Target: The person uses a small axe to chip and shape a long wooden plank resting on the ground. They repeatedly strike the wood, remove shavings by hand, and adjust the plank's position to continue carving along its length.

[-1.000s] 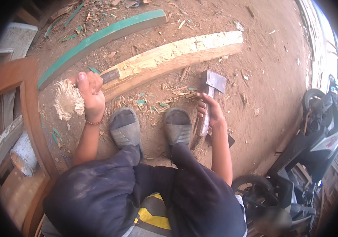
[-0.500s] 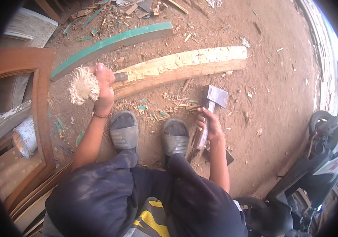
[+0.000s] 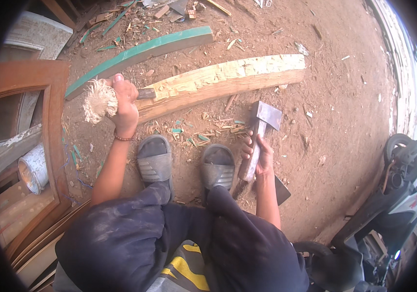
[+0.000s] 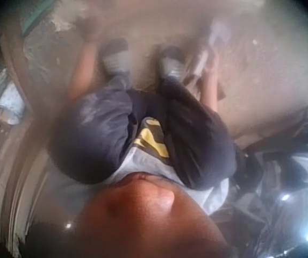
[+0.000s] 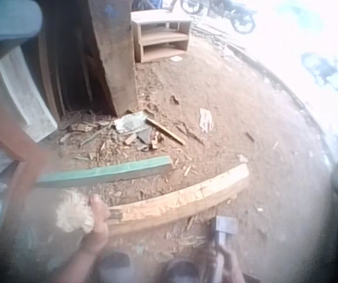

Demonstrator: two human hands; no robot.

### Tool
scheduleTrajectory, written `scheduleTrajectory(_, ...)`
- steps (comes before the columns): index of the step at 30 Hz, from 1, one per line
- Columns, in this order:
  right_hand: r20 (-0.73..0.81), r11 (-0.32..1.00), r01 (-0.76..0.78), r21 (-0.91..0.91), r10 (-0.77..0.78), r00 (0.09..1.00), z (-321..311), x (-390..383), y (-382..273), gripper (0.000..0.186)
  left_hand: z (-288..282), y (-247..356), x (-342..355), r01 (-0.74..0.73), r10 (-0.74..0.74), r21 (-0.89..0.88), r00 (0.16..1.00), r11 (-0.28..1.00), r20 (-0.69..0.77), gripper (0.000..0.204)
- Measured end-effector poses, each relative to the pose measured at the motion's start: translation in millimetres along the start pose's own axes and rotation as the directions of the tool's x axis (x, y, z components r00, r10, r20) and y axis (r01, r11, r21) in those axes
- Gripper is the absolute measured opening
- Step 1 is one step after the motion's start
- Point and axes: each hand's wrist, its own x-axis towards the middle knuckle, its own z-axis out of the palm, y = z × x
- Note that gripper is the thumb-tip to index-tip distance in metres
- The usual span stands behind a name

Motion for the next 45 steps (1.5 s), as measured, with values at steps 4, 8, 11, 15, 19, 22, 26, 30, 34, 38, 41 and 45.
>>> scheduleTrajectory(4, 0.050, 1.000, -0.019, 0.013, 0.019, 0.999, 14, -3, -2, 0.028, -5, -2, -2, -0.115, 0.092, 0.240, 0.990, 0.964, 0.106, 0.031)
scheduleTrajectory(8, -0.197, 0.989, 0.005, -0.146, -0.034, 0.980, 36, -4, -7, 0.024, -6, -4, -5, 0.006, -0.013, 0.083, 0.997, 0.997, 0.081, 0.032)
scheduleTrajectory(11, -0.308, 0.956, -0.033, -0.291, -0.061, 0.949, 54, -6, -4, 0.019, -4, -4, -5, 0.025, -0.027, 0.052, 0.999, 0.998, 0.029, 0.032)
scheduleTrajectory(15, -0.445, 0.747, -0.136, -0.651, -0.231, 0.865, 74, -10, 11, 0.017, -4, -4, -3, 0.043, -0.043, -0.014, 0.999, 0.999, -0.030, 0.032)
scheduleTrajectory(19, -0.411, 0.633, -0.187, -0.751, -0.226, 0.883, 84, -7, 31, 0.024, -9, -3, 0, 0.071, -0.071, -0.088, 0.997, 0.994, -0.006, 0.030)
scheduleTrajectory(22, -0.416, 0.682, -0.199, -0.704, -0.169, 0.894, 82, -2, 39, 0.024, -8, -4, -2, 0.057, -0.056, -0.030, 0.998, 0.998, 0.011, 0.034)
scheduleTrajectory(26, -0.488, 0.816, -0.221, -0.534, -0.085, 0.869, 72, -1, 34, 0.019, -15, 2, 10, 0.131, -0.144, -0.202, 0.988, 0.971, -0.052, 0.040)
scheduleTrajectory(30, -0.431, 0.797, -0.234, -0.556, -0.036, 0.901, 62, -3, 27, 0.020, -48, 19, 33, 0.209, -0.280, -0.380, 0.949, 0.901, -0.144, 0.042)
scheduleTrajectory(34, -0.438, 0.792, -0.266, -0.549, -0.002, 0.899, 55, -2, 28, 0.020, -70, 30, 43, 0.250, -0.341, -0.427, 0.927, 0.869, -0.152, 0.041)
scheduleTrajectory(38, -0.432, 0.766, -0.271, -0.583, -0.010, 0.902, 50, 0, 27, 0.021, -65, 31, 42, 0.327, -0.386, -0.398, 0.919, 0.857, -0.077, 0.041)
scheduleTrajectory(41, -0.446, 0.753, -0.284, -0.594, -0.014, 0.895, 48, 1, 25, 0.021, -58, 32, 44, 0.403, -0.364, -0.412, 0.915, 0.817, 0.173, 0.041)
scheduleTrajectory(45, -0.455, 0.738, -0.299, -0.606, -0.014, 0.890, 45, 1, 25, 0.019, -35, 24, 50, 0.411, -0.288, -0.337, 0.887, 0.847, 0.360, 0.043)
